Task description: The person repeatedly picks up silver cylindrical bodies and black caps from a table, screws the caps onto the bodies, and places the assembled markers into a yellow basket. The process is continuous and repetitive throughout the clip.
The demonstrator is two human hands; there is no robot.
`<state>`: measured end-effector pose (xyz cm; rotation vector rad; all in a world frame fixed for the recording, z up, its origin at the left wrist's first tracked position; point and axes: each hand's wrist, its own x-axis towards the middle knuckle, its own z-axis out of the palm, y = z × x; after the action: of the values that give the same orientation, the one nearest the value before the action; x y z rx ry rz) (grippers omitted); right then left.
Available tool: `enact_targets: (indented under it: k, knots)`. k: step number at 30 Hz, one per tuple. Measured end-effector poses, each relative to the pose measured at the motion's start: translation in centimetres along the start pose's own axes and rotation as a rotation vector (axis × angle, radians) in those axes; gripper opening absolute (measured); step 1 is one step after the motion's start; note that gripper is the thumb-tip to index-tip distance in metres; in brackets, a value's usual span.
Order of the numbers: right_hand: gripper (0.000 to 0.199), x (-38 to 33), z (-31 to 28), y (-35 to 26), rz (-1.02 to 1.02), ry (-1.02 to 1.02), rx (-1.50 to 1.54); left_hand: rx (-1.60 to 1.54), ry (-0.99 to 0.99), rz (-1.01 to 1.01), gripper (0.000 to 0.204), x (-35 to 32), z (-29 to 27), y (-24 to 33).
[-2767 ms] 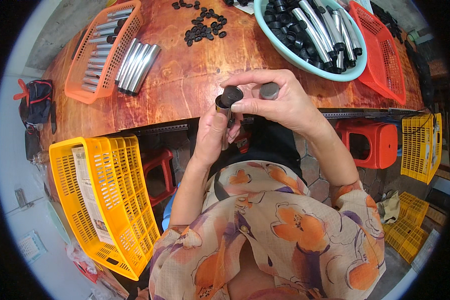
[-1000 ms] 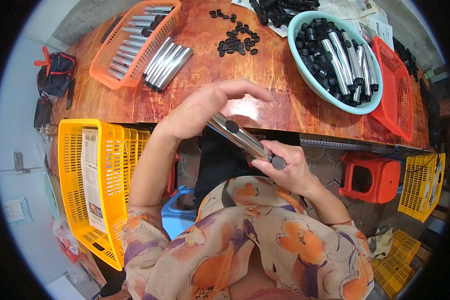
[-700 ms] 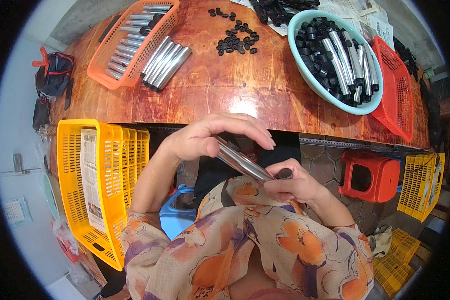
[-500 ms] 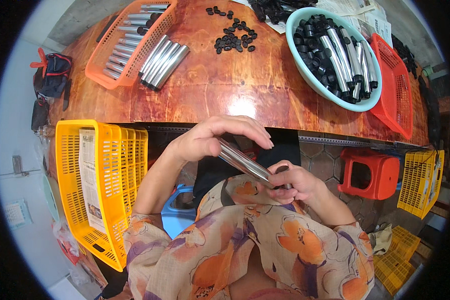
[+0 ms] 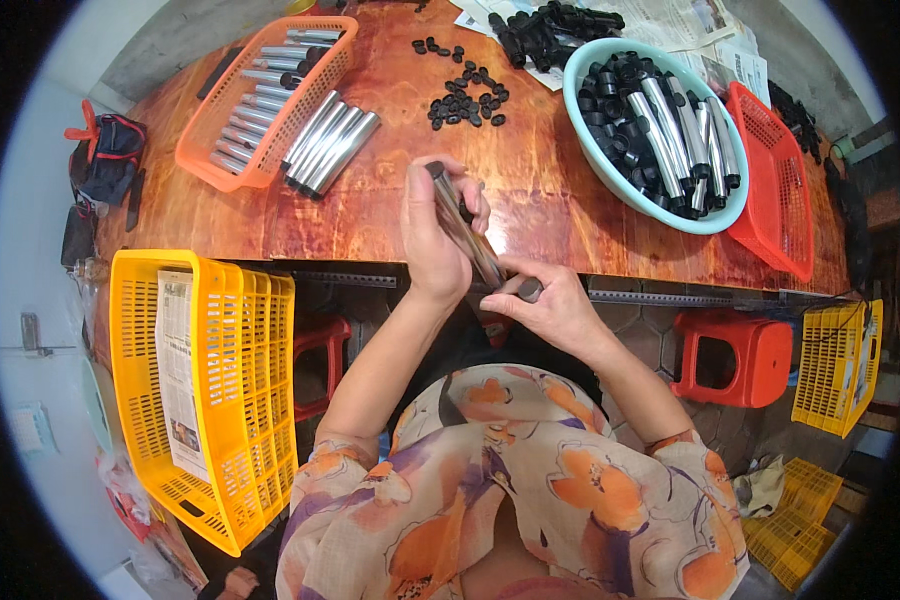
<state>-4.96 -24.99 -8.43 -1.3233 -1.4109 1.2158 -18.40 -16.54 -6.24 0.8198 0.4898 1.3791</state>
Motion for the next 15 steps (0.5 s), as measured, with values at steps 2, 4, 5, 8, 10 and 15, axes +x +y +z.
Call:
enact_targets:
  k: [2,4,5,8,10,15]
  knots:
    - [0.034,0.7,-0.6,-0.6,-0.127,0.142,-0.162,0.128,-0.052,0.107,0.039,0.7,-0.2,-0.2]
    - [0.017,1.8,-2.6,-1.6,-0.072,0.111,-0.051,0.214,-0.112,0.183,0.038,1.1,-0.9,-1.0]
    - [0.019,2.3,-3.3,-3.1,-0.020,0.123,0.091,0.262,-0.131,0.194,0.041,0.8,-0.9,-1.2]
    - [0.036,4.3,-4.4,-7.1,-0.047,0.084,0.776,0.272,-0.237,0.231,0.039,0.2,-2.0,-2.5]
    - [0.039,6.2,-4.5,-8.7,-0.140,0.022,0.984,0.290,-0.231,0.271,0.047,0.1,-1.5,-2.8]
    - [0.043,9.6,-2.0,-11.2,-0.103,-0.056,1.163,0.292,-0.208,0.213,0.052,0.1,-1.5,-2.2]
